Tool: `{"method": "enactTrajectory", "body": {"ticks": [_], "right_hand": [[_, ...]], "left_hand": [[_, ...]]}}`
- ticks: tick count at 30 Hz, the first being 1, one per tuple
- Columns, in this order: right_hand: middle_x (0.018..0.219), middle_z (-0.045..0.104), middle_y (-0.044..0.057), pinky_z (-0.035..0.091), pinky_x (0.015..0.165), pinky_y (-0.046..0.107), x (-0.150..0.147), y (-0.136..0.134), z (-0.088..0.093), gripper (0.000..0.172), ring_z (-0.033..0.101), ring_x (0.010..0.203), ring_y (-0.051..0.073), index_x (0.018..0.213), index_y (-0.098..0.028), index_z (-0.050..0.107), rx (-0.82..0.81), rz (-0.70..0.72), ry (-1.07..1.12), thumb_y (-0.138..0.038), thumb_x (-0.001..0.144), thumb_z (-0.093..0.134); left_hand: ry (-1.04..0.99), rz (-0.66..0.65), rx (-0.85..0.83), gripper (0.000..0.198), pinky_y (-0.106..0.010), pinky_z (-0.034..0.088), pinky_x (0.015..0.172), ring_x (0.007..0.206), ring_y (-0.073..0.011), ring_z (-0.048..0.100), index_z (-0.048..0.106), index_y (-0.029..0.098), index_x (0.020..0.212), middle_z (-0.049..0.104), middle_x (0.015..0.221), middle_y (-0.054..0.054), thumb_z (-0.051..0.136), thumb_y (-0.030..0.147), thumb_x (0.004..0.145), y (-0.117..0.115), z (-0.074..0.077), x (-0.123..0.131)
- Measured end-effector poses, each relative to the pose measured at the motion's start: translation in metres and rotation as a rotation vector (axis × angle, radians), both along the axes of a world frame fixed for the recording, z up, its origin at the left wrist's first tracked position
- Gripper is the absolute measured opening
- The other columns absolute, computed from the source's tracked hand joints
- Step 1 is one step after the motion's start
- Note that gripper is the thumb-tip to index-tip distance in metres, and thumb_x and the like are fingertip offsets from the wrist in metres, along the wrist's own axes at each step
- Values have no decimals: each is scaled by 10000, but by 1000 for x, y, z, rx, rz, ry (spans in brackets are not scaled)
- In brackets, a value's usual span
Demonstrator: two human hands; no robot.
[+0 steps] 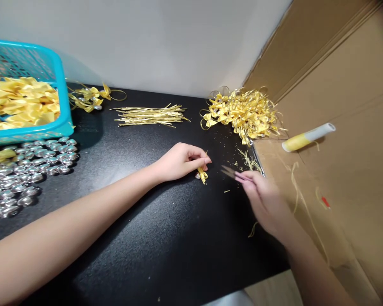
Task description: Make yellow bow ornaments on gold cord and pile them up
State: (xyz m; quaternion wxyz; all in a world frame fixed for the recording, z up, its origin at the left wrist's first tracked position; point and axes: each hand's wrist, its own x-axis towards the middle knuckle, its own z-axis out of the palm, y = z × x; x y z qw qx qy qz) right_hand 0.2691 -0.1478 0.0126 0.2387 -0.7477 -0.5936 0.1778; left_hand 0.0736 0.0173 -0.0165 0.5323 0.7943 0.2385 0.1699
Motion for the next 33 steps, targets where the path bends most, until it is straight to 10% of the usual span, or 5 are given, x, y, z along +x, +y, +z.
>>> {"method": "enactTrajectory", "body": {"ticks": [33], "right_hand": [[561, 491, -29, 290, 545, 247, -20, 36, -15, 354, 443, 530, 110, 615, -193, 502, -6, 92, -111, -370, 921, 492]], "left_hand": [[44, 1, 117, 269, -224, 433, 614, 693, -145, 659, 754, 156, 884, 752, 785, -27, 563, 344, 900, 1, -2, 0]]}}
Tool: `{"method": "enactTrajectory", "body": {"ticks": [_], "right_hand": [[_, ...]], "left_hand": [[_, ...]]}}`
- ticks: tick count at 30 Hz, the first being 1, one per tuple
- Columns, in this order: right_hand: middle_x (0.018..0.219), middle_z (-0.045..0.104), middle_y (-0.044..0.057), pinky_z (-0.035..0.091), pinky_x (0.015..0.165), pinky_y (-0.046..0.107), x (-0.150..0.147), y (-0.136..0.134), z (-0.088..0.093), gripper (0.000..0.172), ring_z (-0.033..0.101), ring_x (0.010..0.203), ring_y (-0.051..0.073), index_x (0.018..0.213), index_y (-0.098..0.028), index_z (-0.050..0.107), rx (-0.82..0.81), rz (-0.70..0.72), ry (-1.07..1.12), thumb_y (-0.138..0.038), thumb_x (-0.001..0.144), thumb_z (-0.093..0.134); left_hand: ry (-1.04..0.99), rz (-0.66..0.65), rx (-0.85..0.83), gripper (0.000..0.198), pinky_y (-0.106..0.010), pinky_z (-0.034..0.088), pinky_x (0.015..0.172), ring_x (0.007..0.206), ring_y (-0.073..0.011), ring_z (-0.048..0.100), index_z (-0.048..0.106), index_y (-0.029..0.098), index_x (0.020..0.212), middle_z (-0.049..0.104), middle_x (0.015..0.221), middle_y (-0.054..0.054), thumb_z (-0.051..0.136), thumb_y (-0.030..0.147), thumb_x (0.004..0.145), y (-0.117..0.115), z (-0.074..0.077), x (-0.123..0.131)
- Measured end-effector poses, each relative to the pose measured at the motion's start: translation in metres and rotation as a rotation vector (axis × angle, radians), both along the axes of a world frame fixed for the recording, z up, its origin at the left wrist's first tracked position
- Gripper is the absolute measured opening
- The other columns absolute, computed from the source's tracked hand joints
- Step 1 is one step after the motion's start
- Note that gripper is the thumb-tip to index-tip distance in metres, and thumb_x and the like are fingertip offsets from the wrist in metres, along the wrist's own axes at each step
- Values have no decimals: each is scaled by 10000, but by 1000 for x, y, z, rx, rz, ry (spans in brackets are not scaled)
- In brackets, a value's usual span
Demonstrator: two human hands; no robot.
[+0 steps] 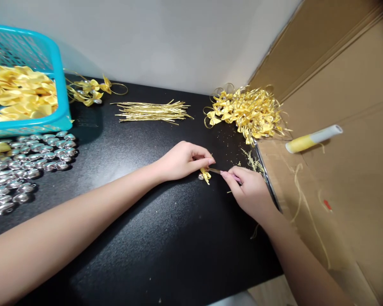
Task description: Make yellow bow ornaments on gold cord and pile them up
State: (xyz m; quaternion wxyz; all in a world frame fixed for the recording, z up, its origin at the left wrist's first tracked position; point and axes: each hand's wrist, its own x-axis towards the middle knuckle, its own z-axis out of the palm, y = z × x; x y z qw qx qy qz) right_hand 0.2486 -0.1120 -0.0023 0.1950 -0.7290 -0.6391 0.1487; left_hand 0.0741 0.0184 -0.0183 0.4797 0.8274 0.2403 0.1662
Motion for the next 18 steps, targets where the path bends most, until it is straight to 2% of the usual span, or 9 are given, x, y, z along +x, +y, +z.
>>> {"method": "enactTrajectory", "body": {"ticks": [18], "right_hand": [[536, 475, -31, 280, 533, 253, -1, 2, 0, 379, 428, 507, 104, 581, -190, 487, 21, -2, -14, -368, 916, 486]], "left_hand": [[4, -8, -7, 269, -222, 441, 623, 694, -145, 665, 750, 162, 873, 756, 784, -23, 562, 353, 899, 0, 2, -1]]}}
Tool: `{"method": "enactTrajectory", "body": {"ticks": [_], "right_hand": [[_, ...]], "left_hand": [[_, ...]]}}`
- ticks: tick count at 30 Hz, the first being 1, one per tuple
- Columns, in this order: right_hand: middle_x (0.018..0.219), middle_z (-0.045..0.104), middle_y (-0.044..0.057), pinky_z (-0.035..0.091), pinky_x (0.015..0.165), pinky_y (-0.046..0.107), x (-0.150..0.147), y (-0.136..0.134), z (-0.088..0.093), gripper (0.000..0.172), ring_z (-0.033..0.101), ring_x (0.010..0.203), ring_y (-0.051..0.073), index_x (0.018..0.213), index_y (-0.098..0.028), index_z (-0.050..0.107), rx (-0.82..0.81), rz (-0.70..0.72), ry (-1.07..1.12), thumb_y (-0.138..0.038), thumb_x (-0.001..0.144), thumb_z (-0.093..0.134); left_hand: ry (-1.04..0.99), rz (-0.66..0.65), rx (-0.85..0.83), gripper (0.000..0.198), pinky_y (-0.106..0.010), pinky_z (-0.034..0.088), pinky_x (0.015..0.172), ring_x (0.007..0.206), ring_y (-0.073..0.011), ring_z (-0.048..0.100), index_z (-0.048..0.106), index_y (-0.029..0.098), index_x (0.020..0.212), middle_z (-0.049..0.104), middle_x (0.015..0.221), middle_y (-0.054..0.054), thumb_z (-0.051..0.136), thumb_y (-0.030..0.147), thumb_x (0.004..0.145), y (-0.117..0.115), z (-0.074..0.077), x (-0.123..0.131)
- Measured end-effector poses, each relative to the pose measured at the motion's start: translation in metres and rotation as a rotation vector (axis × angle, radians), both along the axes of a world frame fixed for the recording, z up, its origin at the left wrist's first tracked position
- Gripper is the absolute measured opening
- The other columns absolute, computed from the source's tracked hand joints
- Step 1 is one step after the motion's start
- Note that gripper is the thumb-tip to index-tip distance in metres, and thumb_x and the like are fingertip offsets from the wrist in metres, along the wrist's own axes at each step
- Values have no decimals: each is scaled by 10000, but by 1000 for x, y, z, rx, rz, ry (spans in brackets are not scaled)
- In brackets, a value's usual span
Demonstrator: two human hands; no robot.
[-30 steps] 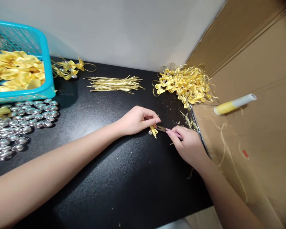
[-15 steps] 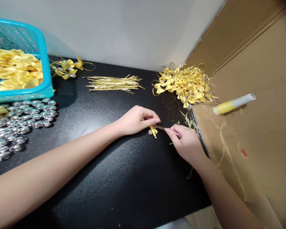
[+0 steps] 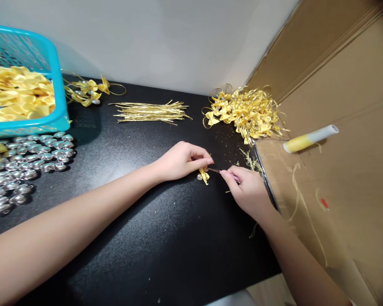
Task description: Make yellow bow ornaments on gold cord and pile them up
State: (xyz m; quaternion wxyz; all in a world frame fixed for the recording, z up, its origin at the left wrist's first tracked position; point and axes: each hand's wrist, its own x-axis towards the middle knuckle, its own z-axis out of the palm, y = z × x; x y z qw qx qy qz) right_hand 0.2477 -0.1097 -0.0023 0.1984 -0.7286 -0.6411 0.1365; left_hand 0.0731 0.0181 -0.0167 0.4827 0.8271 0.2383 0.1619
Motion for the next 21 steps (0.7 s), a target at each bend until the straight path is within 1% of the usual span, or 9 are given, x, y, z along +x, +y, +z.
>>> {"method": "enactTrajectory", "body": {"ticks": [2, 4, 6, 8, 11, 14, 16, 18, 21], "right_hand": [[536, 487, -27, 288, 528, 254, 0, -1, 1, 386, 436, 506, 108, 574, -192, 492, 8, -10, 4, -370, 917, 487], [556, 527, -22, 312, 525, 250, 3, -4, 3, 358, 461, 508, 116, 618, -197, 549, 3, -43, 25, -381, 919, 488], [599, 586, -12, 353, 534, 250, 13, -10, 2, 303, 502, 523, 132, 723, -205, 625, 12, -108, 38, -391, 920, 489], [673, 651, 13, 402, 572, 263, 29, -21, -2, 269, 564, 575, 160, 845, -206, 667, 68, -205, 2, -399, 916, 494], [821, 714, 88, 449, 670, 308, 63, -41, -11, 315, 637, 726, 220, 904, -176, 674, 196, -348, -170, -440, 909, 502], [812, 703, 125, 451, 731, 367, 94, -60, -20, 375, 621, 775, 264, 886, -157, 686, 216, -422, -383, -471, 913, 484], [812, 695, 135, 451, 751, 390, 105, -68, -21, 380, 609, 795, 276, 870, -153, 695, 221, -447, -437, -469, 913, 488], [829, 694, 128, 460, 733, 381, 105, -71, -18, 355, 608, 772, 259, 887, -152, 699, 251, -453, -358, -450, 909, 507], [847, 697, 88, 475, 655, 330, 86, -67, -6, 288, 607, 687, 205, 941, -178, 695, 256, -380, -89, -417, 906, 539]], "left_hand": [[0, 0, -10, 270, -220, 444, 624, 696, -146, 668, 747, 162, 868, 757, 782, -24, 562, 356, 899, 0, 1, 0], [-9, -4, -27, 273, -218, 448, 622, 689, -143, 668, 743, 162, 860, 756, 774, -24, 558, 359, 900, 0, 1, 0], [-20, -7, -44, 264, -217, 455, 625, 680, -138, 667, 743, 164, 856, 756, 773, -23, 562, 352, 896, 0, 0, 0], [-31, 0, -56, 243, -220, 467, 642, 695, -139, 670, 747, 165, 859, 757, 792, -27, 583, 344, 881, 1, -1, 1], [-72, 29, -108, 259, -238, 485, 673, 736, -154, 675, 750, 157, 857, 757, 810, -39, 601, 369, 867, 4, 0, 2], [-118, 79, -153, 296, -260, 497, 703, 758, -163, 674, 748, 144, 835, 756, 822, -48, 598, 398, 867, 8, 7, 3], [-107, 103, -143, 296, -267, 496, 715, 756, -161, 670, 751, 146, 825, 756, 822, -47, 606, 401, 862, 10, 13, 5], [-72, 111, -130, 295, -271, 492, 715, 738, -159, 666, 756, 149, 809, 755, 795, -43, 617, 406, 854, 11, 20, 7], [-61, 105, -161, 281, -291, 501, 750, 745, -164, 673, 754, 151, 782, 758, 782, -44, 629, 396, 839, 10, 27, 11]]}}
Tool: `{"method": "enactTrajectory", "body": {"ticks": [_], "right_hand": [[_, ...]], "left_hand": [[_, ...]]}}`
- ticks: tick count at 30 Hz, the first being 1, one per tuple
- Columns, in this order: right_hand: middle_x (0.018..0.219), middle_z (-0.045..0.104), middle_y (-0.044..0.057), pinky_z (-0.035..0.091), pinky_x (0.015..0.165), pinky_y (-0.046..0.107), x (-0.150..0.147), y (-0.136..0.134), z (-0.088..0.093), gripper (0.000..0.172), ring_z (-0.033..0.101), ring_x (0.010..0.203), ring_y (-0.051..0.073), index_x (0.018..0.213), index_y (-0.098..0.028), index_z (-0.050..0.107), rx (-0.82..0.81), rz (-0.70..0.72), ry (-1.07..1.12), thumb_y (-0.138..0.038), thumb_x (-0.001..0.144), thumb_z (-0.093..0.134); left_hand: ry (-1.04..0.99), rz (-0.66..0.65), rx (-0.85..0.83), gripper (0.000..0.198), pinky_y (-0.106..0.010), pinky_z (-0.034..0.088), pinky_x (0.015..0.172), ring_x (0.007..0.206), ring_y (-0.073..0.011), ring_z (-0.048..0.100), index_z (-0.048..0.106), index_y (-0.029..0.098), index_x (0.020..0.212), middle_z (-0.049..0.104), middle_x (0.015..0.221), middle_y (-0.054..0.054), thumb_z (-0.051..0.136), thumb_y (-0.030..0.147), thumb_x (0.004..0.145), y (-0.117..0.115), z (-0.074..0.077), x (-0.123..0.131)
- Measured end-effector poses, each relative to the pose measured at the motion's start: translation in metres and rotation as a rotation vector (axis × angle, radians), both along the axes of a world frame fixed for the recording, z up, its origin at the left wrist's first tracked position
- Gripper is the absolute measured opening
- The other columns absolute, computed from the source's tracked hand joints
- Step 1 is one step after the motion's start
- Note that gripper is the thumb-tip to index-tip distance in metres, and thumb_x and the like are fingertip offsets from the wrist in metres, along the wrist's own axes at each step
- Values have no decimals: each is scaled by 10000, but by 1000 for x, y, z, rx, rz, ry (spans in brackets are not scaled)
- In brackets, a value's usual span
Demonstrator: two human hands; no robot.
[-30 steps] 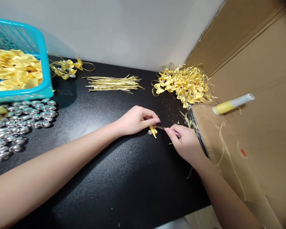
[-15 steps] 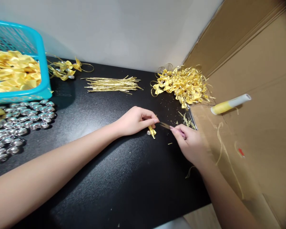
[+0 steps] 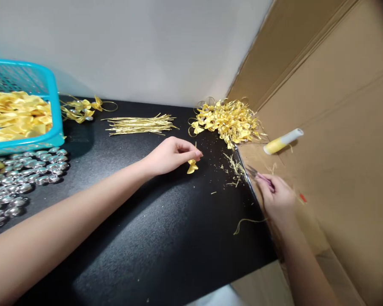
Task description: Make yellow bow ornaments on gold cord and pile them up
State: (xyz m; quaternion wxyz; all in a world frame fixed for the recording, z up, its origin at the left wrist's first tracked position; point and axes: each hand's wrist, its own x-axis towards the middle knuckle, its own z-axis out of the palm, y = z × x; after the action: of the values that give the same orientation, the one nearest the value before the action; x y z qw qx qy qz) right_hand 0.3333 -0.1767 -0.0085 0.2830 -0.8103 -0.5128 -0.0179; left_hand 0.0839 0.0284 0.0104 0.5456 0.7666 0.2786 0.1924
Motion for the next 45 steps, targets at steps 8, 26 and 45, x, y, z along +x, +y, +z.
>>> {"method": "enactTrajectory", "body": {"ticks": [8, 26, 45], "right_hand": [[882, 683, 52, 496, 717, 281, -69, 40, 18, 183, 647, 788, 178, 931, -210, 675, -58, 412, 210, -355, 922, 564], [816, 675, 32, 460, 691, 270, -76, 54, 8, 215, 630, 740, 163, 842, -198, 657, -84, 438, 198, -343, 940, 534], [888, 697, 123, 361, 664, 354, 10, -4, -11, 317, 579, 819, 281, 900, -150, 691, -253, -214, -444, -398, 931, 496]], "left_hand": [[-8, -2, -256, 222, -238, 457, 600, 669, -128, 627, 754, 142, 869, 777, 829, -79, 637, 322, 811, -11, 0, 6], [15, -19, -327, 203, -228, 466, 579, 575, -98, 562, 744, 139, 839, 738, 731, -41, 655, 315, 791, -18, -6, 4], [380, -53, 476, 426, -301, 349, 576, 617, -200, 561, 739, 167, 755, 656, 677, -74, 613, 574, 780, -15, 22, 99]]}}
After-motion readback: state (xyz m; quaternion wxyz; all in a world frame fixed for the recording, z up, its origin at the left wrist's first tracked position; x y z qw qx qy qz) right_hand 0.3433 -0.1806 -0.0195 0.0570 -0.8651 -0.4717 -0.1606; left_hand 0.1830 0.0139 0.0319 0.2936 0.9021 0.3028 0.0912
